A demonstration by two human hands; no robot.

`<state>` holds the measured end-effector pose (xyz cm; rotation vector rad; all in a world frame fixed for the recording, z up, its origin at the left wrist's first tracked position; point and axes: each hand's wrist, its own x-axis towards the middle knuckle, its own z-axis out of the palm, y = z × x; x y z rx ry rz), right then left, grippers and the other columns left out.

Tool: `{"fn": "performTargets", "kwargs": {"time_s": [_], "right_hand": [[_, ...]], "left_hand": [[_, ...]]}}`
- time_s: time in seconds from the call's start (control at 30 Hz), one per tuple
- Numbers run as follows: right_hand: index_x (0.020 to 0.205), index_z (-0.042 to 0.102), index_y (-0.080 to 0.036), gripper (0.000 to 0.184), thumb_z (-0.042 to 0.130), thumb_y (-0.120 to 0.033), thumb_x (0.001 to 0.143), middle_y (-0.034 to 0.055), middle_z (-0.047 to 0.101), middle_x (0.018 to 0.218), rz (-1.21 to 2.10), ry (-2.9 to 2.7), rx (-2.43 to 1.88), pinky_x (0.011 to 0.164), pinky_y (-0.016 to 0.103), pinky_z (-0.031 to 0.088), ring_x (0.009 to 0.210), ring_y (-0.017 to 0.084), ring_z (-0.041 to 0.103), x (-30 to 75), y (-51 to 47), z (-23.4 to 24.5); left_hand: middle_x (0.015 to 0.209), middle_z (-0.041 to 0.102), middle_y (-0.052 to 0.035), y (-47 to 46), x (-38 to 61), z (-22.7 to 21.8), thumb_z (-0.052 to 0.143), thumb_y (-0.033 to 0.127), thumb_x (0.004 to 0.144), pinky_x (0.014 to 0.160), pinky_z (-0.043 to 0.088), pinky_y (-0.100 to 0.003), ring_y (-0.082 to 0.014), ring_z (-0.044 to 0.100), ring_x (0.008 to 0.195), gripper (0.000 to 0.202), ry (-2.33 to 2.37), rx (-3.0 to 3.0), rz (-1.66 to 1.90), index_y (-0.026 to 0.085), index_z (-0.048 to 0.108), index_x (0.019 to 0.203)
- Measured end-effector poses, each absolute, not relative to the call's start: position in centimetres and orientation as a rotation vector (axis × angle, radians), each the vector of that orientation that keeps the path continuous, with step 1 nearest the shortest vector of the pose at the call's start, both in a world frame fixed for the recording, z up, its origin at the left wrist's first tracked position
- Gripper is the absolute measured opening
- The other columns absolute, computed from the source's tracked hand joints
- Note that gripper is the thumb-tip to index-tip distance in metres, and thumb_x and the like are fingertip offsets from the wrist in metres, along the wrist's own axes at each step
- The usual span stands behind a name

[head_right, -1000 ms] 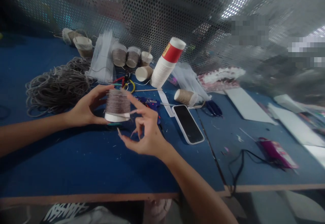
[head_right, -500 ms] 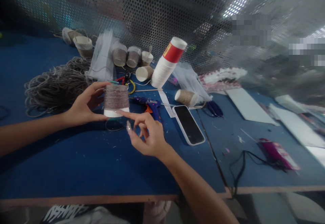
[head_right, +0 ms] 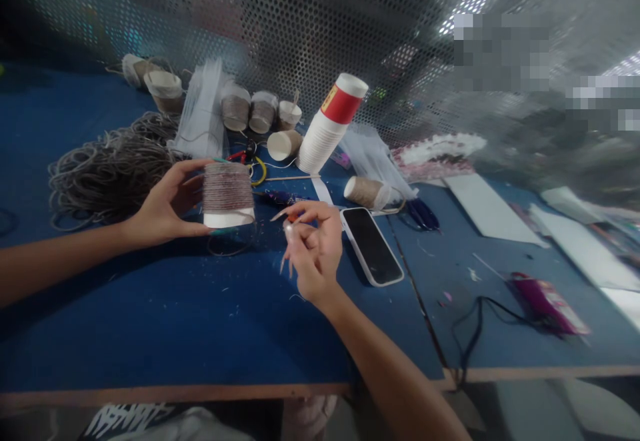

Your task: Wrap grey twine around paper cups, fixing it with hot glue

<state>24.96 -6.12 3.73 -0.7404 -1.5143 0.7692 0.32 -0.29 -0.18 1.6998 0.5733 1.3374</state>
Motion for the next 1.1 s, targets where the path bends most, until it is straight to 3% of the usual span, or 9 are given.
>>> {"fn": "performTargets", "kwargs": {"time_s": [0.17, 0.33, 0.47, 0.6, 0.7, 0.8, 0.87, 0.97, 1.1], "right_hand": [[0.099, 0.054, -0.025, 0.012, 0.059, -0.034, 0.094, 0.0062, 0.063, 0.125, 1.03, -1.755, -0.655, 0.045, 0.024, 0.049, 0.048, 0.004, 0.048, 24.8, -6.9, 4.1], [0.095, 0.054, -0.024, 0.01, 0.059, -0.032, 0.094, 0.0076, 0.064, 0.131, 1.158, -1.79, -0.727, 0.047, 0.024, 0.051, 0.047, 0.003, 0.05, 24.3, -7.2, 4.7], [0.092, 0.054, -0.025, 0.005, 0.057, -0.027, 0.095, 0.0018, 0.067, 0.121, 1.225, -1.565, -0.766, 0.042, 0.021, 0.052, 0.041, 0.001, 0.047, 24.3, -6.6, 4.4], [0.087, 0.053, -0.024, 0.011, 0.056, -0.033, 0.094, -0.0016, 0.069, 0.1, 1.085, -1.357, -0.848, 0.034, 0.019, 0.046, 0.034, 0.0, 0.04, 24.4, -5.8, 4.2], [0.096, 0.051, -0.027, 0.013, 0.062, -0.03, 0.09, -0.0001, 0.064, 0.122, 0.929, -1.374, -0.905, 0.033, 0.019, 0.045, 0.036, -0.001, 0.042, 24.3, -5.8, 4.4], [0.112, 0.047, -0.033, 0.034, 0.065, -0.02, 0.086, 0.0034, 0.042, 0.155, 0.92, -1.618, -0.896, 0.038, 0.021, 0.047, 0.042, -0.002, 0.048, 24.2, -6.4, 4.6], [0.119, 0.045, -0.035, 0.047, 0.066, -0.014, 0.082, 0.0069, 0.037, 0.16, 0.856, -1.817, -0.84, 0.04, 0.022, 0.046, 0.043, -0.001, 0.049, 24.1, -6.9, 4.5], [0.119, 0.047, -0.031, 0.047, 0.064, -0.01, 0.08, 0.0104, 0.051, 0.151, 0.619, -2.001, -0.781, 0.037, 0.022, 0.039, 0.039, 0.0, 0.046, 24.2, -7.4, 4.3], [0.11, 0.054, -0.027, 0.026, 0.057, -0.016, 0.086, 0.0082, 0.072, 0.126, 0.335, -2.015, -0.826, 0.038, 0.024, 0.043, 0.039, 0.006, 0.05, 24.7, -7.9, 4.4]], "left_hand": [[0.14, 0.055, -0.0136, -0.2, 0.3, -0.2, 0.091, 0.036, 0.063, 0.108, 0.051, -0.048, -0.0321, 0.057, 0.13, 0.083, 0.547, 1.727, 1.318, 0.027, 0.047, 0.133], [0.142, 0.053, -0.0147, -0.2, 0.2, -0.1, 0.09, 0.032, 0.066, 0.105, 0.053, -0.046, -0.032, 0.057, 0.13, 0.082, 0.48, 1.783, 1.335, 0.026, 0.046, 0.135], [0.143, 0.052, -0.0145, -0.1, 0.1, -0.1, 0.091, 0.03, 0.065, 0.108, 0.051, -0.048, -0.0331, 0.056, 0.132, 0.082, 0.471, 1.752, 1.329, 0.026, 0.047, 0.134], [0.145, 0.052, -0.0129, 0.0, 0.1, -0.3, 0.091, 0.03, 0.065, 0.109, 0.051, -0.048, -0.033, 0.055, 0.132, 0.083, 0.48, 1.716, 1.328, 0.028, 0.046, 0.134], [0.147, 0.049, -0.0113, 0.0, 0.1, -0.5, 0.09, 0.031, 0.066, 0.11, 0.05, -0.049, -0.0332, 0.054, 0.133, 0.084, 0.474, 1.723, 1.33, 0.03, 0.044, 0.137], [0.15, 0.046, -0.0111, -0.2, 0.1, -0.4, 0.089, 0.03, 0.066, 0.111, 0.049, -0.05, -0.034, 0.052, 0.136, 0.09, 0.469, 1.76, 1.325, 0.031, 0.041, 0.142], [0.152, 0.043, -0.0121, -0.3, 0.1, -0.3, 0.088, 0.029, 0.068, 0.111, 0.049, -0.05, -0.0349, 0.05, 0.137, 0.092, 0.469, 1.785, 1.326, 0.031, 0.038, 0.145], [0.152, 0.042, -0.0117, -0.3, 0.2, -0.2, 0.085, 0.03, 0.072, 0.11, 0.05, -0.049, -0.0338, 0.05, 0.137, 0.085, 0.472, 1.807, 1.36, 0.031, 0.039, 0.143], [0.142, 0.051, -0.0092, 0.0, 0.2, -0.4, 0.084, 0.032, 0.074, 0.109, 0.051, -0.047, -0.0303, 0.055, 0.131, 0.08, 0.481, 1.829, 1.401, 0.032, 0.038, 0.14]]}}
